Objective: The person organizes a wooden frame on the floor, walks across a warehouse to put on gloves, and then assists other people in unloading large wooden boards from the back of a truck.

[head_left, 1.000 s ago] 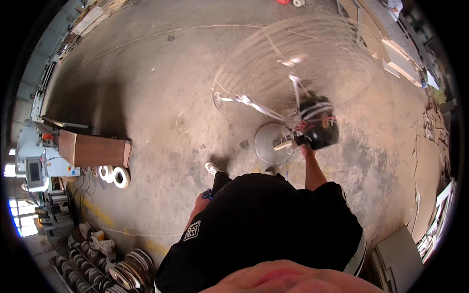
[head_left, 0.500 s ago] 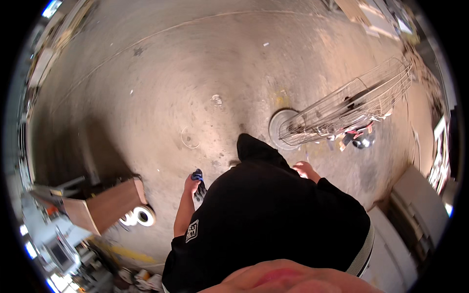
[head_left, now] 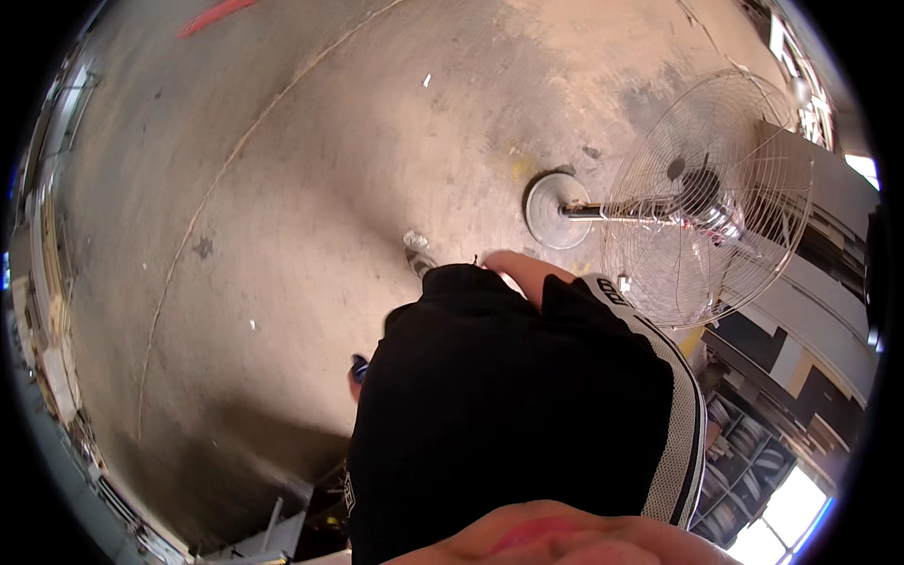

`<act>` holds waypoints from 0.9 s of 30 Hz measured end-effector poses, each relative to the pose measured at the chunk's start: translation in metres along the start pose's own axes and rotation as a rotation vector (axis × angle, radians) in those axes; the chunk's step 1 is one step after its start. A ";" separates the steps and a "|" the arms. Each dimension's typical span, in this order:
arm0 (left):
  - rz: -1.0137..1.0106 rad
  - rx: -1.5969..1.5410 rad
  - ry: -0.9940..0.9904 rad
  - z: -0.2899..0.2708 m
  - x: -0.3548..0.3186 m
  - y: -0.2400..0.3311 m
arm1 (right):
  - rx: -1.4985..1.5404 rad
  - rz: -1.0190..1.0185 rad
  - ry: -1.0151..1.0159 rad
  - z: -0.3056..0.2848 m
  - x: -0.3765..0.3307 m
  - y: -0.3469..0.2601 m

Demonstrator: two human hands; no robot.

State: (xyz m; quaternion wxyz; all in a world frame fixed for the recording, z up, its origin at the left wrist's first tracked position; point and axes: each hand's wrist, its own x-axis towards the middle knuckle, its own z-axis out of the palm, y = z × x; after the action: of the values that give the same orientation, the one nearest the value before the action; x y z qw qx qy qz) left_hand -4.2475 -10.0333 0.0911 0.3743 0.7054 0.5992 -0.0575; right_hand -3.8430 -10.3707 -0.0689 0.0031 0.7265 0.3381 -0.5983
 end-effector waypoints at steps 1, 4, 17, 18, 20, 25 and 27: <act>-0.024 -0.002 0.092 -0.013 0.033 -0.005 | 0.005 -0.016 0.074 -0.083 -0.026 -0.065; -0.097 -0.520 -0.141 -0.067 0.141 -0.022 | 0.223 0.002 0.460 -0.235 0.014 -0.162; 0.084 -0.722 -0.179 -0.239 0.586 0.330 | 0.557 -0.426 0.315 -0.603 0.205 -0.515; 0.162 -0.672 -0.220 -0.253 0.611 0.371 | 0.494 -0.494 0.292 -0.632 0.208 -0.547; 0.308 -0.667 -0.319 -0.291 0.639 0.454 | 0.538 -0.526 0.206 -0.675 0.218 -0.605; 0.687 -0.541 -0.485 -0.312 0.779 0.603 | 0.784 -0.483 0.121 -0.817 0.293 -0.693; 0.632 -0.434 -0.455 -0.320 0.848 0.641 | 0.803 -0.511 0.067 -0.883 0.353 -0.713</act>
State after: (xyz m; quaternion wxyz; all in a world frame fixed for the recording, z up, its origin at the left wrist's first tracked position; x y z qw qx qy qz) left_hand -3.5620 -9.1632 0.1653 0.6353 0.7283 0.2548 0.0330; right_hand -3.4103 -9.2877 0.1596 -0.4362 0.5827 0.2478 -0.6393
